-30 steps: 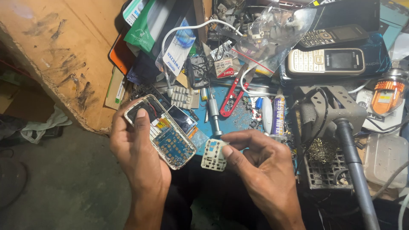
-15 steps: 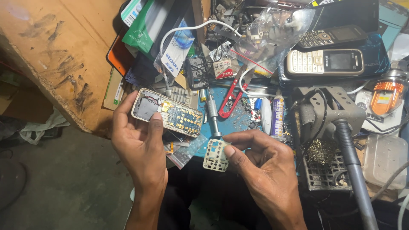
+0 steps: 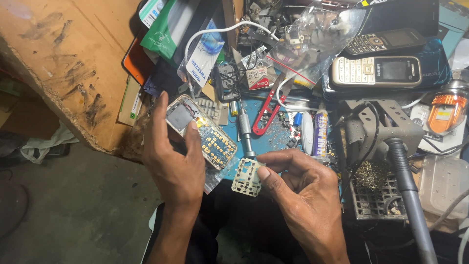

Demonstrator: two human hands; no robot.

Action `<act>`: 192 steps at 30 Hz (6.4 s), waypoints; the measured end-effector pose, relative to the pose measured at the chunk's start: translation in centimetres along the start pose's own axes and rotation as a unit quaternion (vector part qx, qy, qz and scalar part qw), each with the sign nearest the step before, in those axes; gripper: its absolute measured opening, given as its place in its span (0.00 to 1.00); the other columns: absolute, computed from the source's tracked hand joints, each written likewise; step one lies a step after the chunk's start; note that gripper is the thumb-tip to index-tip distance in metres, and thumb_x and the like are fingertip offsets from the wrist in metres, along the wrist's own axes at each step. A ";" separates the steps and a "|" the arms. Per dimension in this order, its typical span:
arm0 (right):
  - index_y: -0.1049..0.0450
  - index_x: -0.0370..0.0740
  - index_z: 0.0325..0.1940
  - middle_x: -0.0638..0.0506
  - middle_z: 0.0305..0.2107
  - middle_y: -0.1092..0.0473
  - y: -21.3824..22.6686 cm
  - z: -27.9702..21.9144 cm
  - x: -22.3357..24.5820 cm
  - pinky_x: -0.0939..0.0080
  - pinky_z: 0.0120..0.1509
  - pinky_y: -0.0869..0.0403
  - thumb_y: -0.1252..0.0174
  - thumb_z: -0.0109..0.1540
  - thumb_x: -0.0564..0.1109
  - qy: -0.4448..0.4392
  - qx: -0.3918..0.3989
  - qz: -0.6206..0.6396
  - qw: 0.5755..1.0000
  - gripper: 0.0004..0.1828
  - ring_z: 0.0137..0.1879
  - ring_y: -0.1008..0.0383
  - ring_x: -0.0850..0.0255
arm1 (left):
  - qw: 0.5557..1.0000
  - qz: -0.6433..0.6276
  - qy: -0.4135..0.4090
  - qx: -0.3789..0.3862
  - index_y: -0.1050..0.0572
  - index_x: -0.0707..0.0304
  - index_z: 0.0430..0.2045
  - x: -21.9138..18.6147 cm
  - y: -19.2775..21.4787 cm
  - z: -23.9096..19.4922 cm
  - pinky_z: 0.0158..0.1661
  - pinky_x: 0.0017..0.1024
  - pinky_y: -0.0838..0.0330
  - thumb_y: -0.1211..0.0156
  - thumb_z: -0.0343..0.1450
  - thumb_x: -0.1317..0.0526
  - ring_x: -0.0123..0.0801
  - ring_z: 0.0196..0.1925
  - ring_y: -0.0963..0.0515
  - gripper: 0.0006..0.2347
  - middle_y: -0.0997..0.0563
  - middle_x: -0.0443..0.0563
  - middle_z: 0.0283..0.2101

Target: The person disassembles a black smartphone and a silver feature phone on a cluttered workbench. They remove the back cover, battery, and keypad, then use tweezers to separate small internal components.

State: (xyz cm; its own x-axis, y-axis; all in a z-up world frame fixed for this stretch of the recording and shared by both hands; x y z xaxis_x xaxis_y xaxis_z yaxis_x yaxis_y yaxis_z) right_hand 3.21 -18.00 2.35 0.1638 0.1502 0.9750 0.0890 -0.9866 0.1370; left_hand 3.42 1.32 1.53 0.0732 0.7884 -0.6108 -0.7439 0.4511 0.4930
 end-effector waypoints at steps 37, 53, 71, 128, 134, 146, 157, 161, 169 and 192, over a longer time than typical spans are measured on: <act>0.33 0.31 0.56 0.42 0.38 0.28 1.8 -0.8 -2.0 0.69 0.29 0.38 0.46 0.60 0.33 0.101 -0.057 0.203 0.972 0.19 0.28 0.37 0.71 | 0.856 -0.479 0.174 0.082 0.36 0.72 0.58 -4.9 -2.1 -5.4 0.29 0.19 0.29 0.41 0.74 0.72 0.27 0.32 0.20 0.18 0.19 0.61 0.42; 0.41 0.34 0.56 0.27 0.57 0.31 2.5 -0.9 -2.4 0.51 0.66 0.25 0.48 0.68 0.38 0.130 0.123 0.393 0.902 0.14 0.58 0.23 0.49 | 0.869 -0.480 0.118 -0.019 0.36 0.69 0.50 -5.5 -5.4 -7.8 0.34 0.21 0.30 0.45 0.75 0.72 0.25 0.39 0.26 0.11 0.30 0.56 0.49; 0.32 0.33 0.64 0.45 0.36 0.26 4.0 -2.5 -0.6 0.73 0.26 0.30 0.53 0.69 0.39 0.126 0.006 0.276 0.953 0.19 0.27 0.28 0.70 | 0.862 -0.476 0.162 0.064 0.34 0.66 0.33 -5.6 -4.8 -7.2 0.19 0.19 0.42 0.48 0.69 0.73 0.18 0.23 0.33 0.04 0.29 0.48 0.31; 0.28 0.31 0.58 0.41 0.46 0.23 1.0 -2.0 -0.2 0.64 0.42 0.19 0.50 0.69 0.47 0.162 -0.150 0.094 0.971 0.20 0.42 0.18 0.59 | 0.817 -0.490 0.290 0.098 0.27 0.74 0.46 -8.1 -5.4 -1.3 0.26 0.20 0.29 0.36 0.68 0.70 0.23 0.28 0.22 0.14 0.18 0.53 0.34; 0.28 0.29 0.56 0.40 0.46 0.23 0.0 -1.7 -0.3 0.63 0.40 0.19 0.51 0.69 0.47 0.188 -0.163 0.080 0.965 0.19 0.40 0.17 0.58 | 0.792 -0.515 0.324 0.049 0.24 0.75 0.47 -6.8 -5.6 -2.3 0.30 0.21 0.29 0.37 0.71 0.69 0.25 0.30 0.22 0.12 0.20 0.51 0.34; 0.29 0.28 0.57 0.40 0.48 0.23 0.2 -1.3 -0.1 0.62 0.43 0.20 0.51 0.69 0.45 0.177 -0.164 0.077 0.967 0.19 0.42 0.17 0.58 | 0.798 -0.527 0.275 0.100 0.28 0.73 0.49 -4.6 -5.3 -1.9 0.28 0.21 0.27 0.37 0.70 0.70 0.27 0.30 0.19 0.14 0.19 0.54 0.34; 0.21 0.37 0.44 0.47 0.36 0.22 -1.7 -0.9 1.3 0.60 0.40 0.23 0.37 0.58 0.34 0.227 -0.164 -0.127 0.951 0.11 0.38 0.17 0.60 | 0.805 -0.530 0.264 -0.018 0.28 0.74 0.51 -3.3 -3.6 -0.8 0.28 0.21 0.30 0.43 0.73 0.70 0.27 0.30 0.22 0.12 0.21 0.54 0.39; 0.24 0.35 0.43 0.44 0.37 0.24 -3.1 -0.1 1.7 0.57 0.41 0.25 0.33 0.54 0.34 0.278 -0.167 -0.193 0.926 0.13 0.41 0.20 0.52 | 0.815 -0.507 0.279 -0.035 0.28 0.74 0.50 -2.9 -3.3 -0.4 0.28 0.21 0.31 0.43 0.73 0.70 0.28 0.28 0.23 0.12 0.23 0.53 0.37; 0.23 0.36 0.36 0.46 0.31 0.25 -3.9 0.7 1.7 0.54 0.36 0.27 0.34 0.53 0.31 0.234 -0.147 -0.219 0.936 0.09 0.34 0.21 0.52 | 0.816 -0.498 0.290 -0.036 0.29 0.71 0.49 -2.8 -3.7 -0.4 0.26 0.20 0.32 0.42 0.72 0.70 0.26 0.27 0.24 0.12 0.23 0.52 0.37; 0.21 0.35 0.41 0.48 0.29 0.25 -6.6 6.9 4.5 0.59 0.31 0.25 0.36 0.56 0.33 0.304 -0.144 -0.201 0.920 0.09 0.32 0.20 0.59 | 0.836 -0.483 0.242 -0.095 0.35 0.72 0.52 -1.3 -4.2 0.7 0.23 0.18 0.33 0.40 0.72 0.69 0.25 0.26 0.24 0.16 0.21 0.56 0.35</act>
State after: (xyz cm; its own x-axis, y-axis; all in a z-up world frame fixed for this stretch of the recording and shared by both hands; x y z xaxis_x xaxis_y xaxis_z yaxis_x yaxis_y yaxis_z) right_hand 10.13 -10.32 4.63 -0.4132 0.5284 0.7417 -0.2554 -0.8490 0.4626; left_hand 6.90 -1.27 0.73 0.4578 -0.1878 -0.8690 -0.5891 0.6681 -0.4546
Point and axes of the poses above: each hand's wrist, its own z-axis towards the middle knuckle, its own y-axis out of the back of the hand, x = y × z, the point moved 3 cm from there along z, towards the middle knuckle
